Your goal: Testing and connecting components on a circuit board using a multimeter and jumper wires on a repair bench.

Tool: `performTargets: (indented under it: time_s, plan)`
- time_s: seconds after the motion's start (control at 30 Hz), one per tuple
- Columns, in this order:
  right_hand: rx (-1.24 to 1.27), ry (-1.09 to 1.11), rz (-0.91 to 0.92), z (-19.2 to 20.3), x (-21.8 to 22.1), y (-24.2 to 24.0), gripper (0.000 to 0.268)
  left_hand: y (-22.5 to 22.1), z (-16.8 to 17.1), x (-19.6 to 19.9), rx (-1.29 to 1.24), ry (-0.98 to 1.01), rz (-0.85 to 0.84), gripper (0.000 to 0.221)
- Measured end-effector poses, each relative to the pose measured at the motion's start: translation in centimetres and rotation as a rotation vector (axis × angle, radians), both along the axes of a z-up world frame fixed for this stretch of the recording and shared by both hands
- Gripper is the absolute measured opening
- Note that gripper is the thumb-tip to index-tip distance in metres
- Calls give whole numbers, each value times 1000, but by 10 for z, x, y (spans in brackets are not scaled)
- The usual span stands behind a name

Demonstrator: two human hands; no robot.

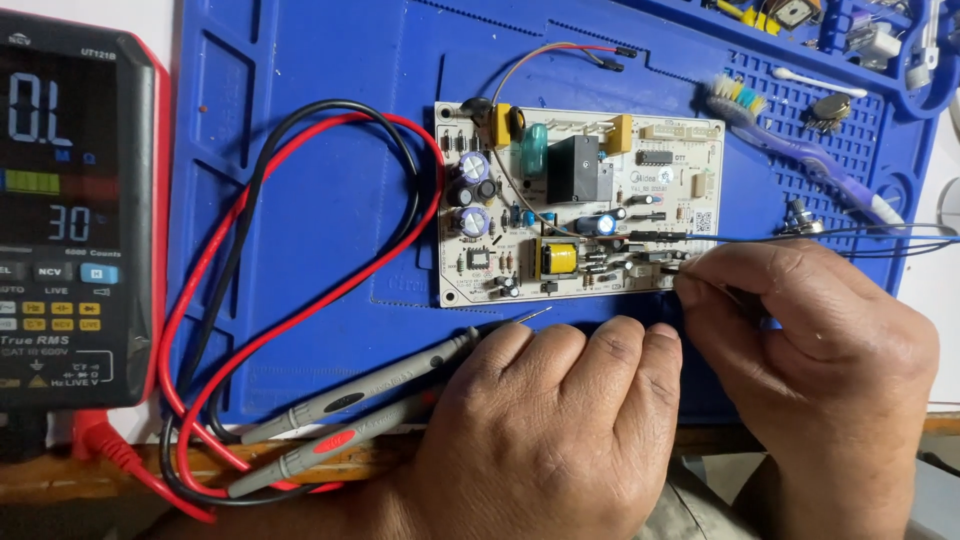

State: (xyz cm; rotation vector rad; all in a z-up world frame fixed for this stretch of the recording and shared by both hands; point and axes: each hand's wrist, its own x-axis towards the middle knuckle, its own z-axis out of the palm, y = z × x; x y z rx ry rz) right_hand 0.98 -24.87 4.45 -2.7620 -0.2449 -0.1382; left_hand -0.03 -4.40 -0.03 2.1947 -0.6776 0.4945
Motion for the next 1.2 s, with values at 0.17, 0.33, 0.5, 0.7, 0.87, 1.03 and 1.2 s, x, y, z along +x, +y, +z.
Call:
performTargets:
  time_s: [0.17, 0.33, 0.5, 0.7, 0.87, 1.03, 1.2]
  plan:
    - [-31, 5, 27, -1, 0, -5, 15, 1, 1, 0, 39, -2, -5, 23]
    - [-6, 3, 31, 4, -3, -4, 13, 1, 3, -2, 24, 5, -12, 20]
    - [-6, 17, -12, 22, -20, -11, 31, 5, 7, -2, 24, -11, -44, 10]
    - [194, 9, -196, 25, -74, -69, 40, 12, 13, 1, 43, -118, -97, 8]
    - [370, -73, -519, 21, -134, -112, 33, 15, 17, -4, 15, -140, -201, 11]
    - [418, -120, -490, 14, -188, -160, 19, 15, 22, -26, 53, -150, -260, 15]
    - [198, 553, -473, -34, -187, -168, 32, -6, 12, -57, 2, 66, -501, 15]
